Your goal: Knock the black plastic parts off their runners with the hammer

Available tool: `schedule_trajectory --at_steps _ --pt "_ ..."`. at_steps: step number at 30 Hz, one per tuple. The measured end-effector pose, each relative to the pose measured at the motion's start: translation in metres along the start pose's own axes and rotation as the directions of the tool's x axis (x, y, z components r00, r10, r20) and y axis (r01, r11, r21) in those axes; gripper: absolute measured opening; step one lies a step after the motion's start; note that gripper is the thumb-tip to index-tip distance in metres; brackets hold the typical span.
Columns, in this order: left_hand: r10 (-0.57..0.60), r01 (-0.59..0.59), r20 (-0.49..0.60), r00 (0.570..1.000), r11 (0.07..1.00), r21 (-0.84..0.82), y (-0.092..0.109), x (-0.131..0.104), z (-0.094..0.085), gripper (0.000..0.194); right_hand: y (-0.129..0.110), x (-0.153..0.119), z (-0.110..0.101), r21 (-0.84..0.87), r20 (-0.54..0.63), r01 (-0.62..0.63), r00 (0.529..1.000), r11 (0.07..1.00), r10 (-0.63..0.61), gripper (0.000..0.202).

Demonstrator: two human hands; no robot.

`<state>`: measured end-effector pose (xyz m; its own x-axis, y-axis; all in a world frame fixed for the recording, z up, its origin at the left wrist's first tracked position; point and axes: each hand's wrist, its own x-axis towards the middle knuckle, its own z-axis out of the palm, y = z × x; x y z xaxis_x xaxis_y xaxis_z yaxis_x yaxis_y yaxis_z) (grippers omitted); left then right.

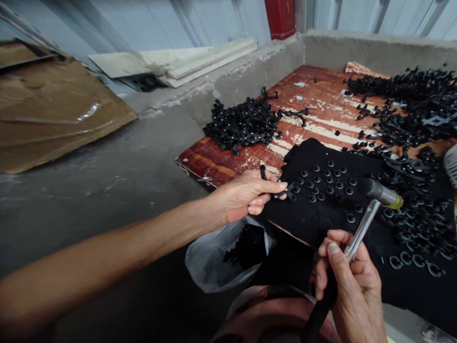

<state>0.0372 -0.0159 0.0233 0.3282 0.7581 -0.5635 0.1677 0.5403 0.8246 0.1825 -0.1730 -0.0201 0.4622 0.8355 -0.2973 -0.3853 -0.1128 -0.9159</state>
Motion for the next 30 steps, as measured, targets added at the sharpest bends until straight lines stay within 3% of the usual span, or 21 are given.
schedule_trajectory --at_steps 8,14,30 --pt "-0.010 0.011 -0.036 0.999 1.000 0.025 -0.0003 0.0003 0.0010 0.022 -0.0084 -0.0067 0.0097 0.012 -0.042 -0.065 0.997 0.998 0.065 0.020" --pt "0.005 -0.004 -0.034 0.999 0.999 0.042 0.0020 -0.0006 0.0007 0.023 -0.0101 -0.0074 0.0073 -0.005 0.012 -0.089 0.996 0.996 0.089 0.025" --pt "-0.009 0.010 -0.028 1.000 1.000 0.011 0.0041 -0.0039 0.0029 0.024 -0.0091 -0.0064 0.0071 0.015 0.017 -0.076 0.997 0.997 0.076 0.021"
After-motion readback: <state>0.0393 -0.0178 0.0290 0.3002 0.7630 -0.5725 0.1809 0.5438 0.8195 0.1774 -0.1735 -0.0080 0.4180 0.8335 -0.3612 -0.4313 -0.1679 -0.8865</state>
